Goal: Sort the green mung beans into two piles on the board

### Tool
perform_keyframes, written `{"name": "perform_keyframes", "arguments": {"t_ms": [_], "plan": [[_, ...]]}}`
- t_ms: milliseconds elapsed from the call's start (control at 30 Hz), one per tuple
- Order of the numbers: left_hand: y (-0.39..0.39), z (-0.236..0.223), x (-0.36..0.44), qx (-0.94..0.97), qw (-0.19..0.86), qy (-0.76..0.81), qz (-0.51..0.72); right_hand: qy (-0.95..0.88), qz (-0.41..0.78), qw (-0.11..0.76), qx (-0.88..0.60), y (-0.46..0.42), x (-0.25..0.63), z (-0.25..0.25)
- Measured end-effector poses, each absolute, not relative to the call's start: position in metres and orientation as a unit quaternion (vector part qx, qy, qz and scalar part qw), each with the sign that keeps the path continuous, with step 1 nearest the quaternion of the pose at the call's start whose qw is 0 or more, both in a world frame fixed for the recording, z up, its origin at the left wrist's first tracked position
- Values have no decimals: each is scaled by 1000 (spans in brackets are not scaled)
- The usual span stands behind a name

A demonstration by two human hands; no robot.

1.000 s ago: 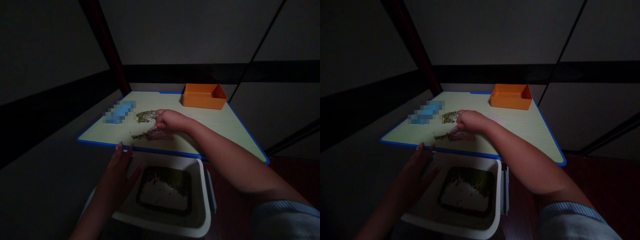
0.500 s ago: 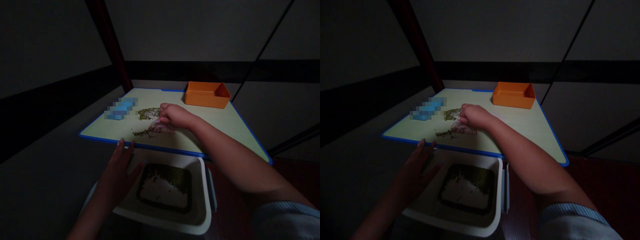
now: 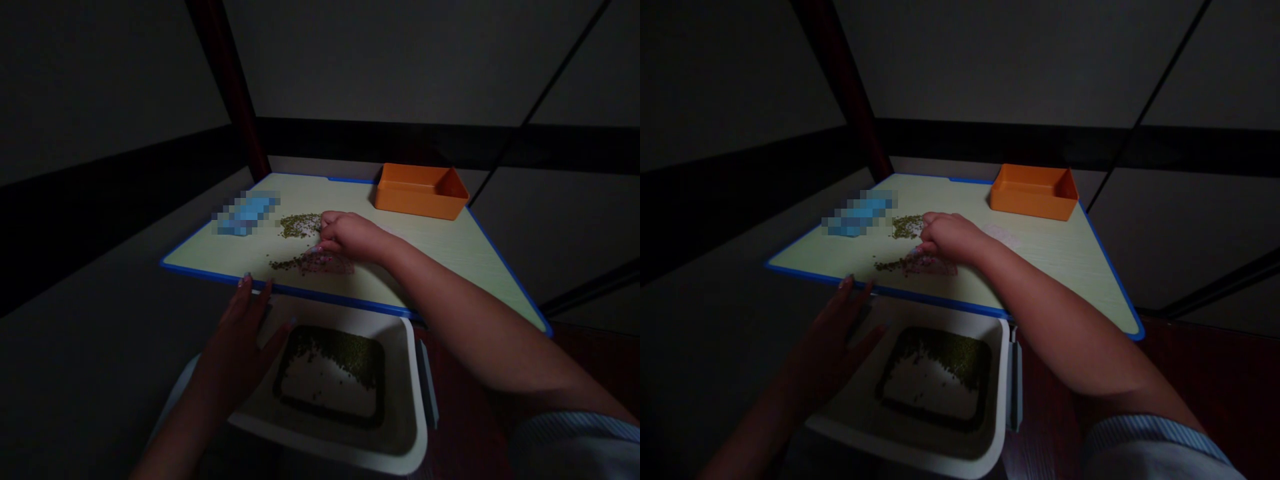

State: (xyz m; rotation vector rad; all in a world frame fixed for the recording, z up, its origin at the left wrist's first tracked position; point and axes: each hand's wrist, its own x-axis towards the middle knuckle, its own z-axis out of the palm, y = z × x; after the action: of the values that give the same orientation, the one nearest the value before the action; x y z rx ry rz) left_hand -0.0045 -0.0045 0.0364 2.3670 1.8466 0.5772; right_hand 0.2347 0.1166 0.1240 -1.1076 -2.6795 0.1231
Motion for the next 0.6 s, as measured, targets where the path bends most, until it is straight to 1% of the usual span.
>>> {"name": "perform_keyframes", "arguments": {"t_ms": [367, 600], "plan": [[-4, 35, -5, 773, 45, 603, 192, -923, 3, 116, -367, 116, 236, 126], [-4, 37, -3, 770, 48, 609, 183, -927, -86, 135, -338, 113, 227, 115]]}}
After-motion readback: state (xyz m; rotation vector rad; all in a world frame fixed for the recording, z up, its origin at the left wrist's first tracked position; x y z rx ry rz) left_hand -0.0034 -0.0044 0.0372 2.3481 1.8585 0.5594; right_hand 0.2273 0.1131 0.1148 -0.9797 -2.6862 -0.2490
